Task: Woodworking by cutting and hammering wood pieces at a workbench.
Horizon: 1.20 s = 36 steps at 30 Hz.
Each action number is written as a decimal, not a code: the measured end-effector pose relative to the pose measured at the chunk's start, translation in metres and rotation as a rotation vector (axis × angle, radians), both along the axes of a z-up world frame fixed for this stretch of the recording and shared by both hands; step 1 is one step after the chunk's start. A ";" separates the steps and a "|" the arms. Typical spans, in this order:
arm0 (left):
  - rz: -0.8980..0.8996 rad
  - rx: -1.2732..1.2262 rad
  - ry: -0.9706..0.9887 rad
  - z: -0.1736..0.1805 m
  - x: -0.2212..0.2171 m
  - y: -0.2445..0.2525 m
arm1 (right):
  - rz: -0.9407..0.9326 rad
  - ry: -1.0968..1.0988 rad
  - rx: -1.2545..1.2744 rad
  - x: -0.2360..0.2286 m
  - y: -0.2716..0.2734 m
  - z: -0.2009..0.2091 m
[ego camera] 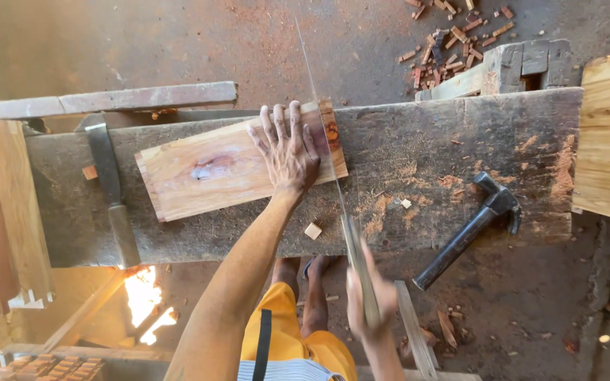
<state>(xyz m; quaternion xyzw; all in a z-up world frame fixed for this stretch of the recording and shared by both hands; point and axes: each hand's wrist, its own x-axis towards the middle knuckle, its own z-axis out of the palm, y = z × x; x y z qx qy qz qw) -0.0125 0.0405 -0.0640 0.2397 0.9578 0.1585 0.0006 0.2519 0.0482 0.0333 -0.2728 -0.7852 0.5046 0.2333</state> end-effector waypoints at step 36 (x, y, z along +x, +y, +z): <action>-0.013 -0.033 -0.049 0.002 -0.001 0.001 | 0.007 0.033 0.064 0.029 -0.010 0.010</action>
